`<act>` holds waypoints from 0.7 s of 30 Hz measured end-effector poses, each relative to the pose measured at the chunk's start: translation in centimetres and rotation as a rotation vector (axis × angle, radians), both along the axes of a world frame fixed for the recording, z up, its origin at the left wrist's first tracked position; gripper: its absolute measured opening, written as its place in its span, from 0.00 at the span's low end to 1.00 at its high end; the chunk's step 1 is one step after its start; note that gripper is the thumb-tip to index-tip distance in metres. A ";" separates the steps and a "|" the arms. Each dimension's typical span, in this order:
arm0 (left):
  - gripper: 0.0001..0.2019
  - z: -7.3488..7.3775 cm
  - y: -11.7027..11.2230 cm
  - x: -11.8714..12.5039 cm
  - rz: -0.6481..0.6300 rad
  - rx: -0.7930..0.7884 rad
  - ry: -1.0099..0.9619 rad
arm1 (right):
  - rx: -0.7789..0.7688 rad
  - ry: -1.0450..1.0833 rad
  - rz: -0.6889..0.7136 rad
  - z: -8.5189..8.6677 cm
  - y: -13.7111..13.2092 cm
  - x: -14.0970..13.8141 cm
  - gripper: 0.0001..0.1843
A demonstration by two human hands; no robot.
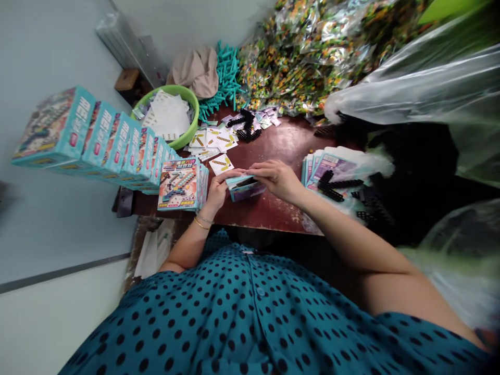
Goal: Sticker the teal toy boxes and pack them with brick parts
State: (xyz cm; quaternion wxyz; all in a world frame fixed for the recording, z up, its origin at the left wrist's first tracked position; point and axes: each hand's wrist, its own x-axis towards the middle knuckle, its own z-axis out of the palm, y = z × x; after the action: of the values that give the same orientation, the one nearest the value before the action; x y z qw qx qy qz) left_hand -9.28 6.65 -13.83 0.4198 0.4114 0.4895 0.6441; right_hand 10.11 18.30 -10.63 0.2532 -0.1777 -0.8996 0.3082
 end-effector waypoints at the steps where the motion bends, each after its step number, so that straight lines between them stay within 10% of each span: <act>1: 0.10 -0.1 -0.3 0.0 0.013 0.026 0.006 | 0.048 -0.012 0.022 -0.1 0.1 0.2 0.18; 12: 0.15 -1.2 -3.4 -1.1 0.054 0.107 0.623 | 0.139 0.016 0.152 -2.9 1.7 2.1 0.23; 17: 0.33 -4.2 -2.5 0.4 0.206 0.008 0.563 | 0.071 0.079 -0.167 -3.1 -1.3 -0.2 0.22; 21: 0.34 -6.0 -3.1 5.1 0.290 -0.064 0.562 | -0.025 0.209 -0.488 -3.5 -7.5 -1.6 0.51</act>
State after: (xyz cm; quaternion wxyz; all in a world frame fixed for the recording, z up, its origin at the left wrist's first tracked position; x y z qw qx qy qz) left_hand -4.17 3.58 -19.87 0.1847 0.4859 0.6598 0.5427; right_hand 8.56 10.83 -14.17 0.4094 -0.3594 -0.7954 0.2657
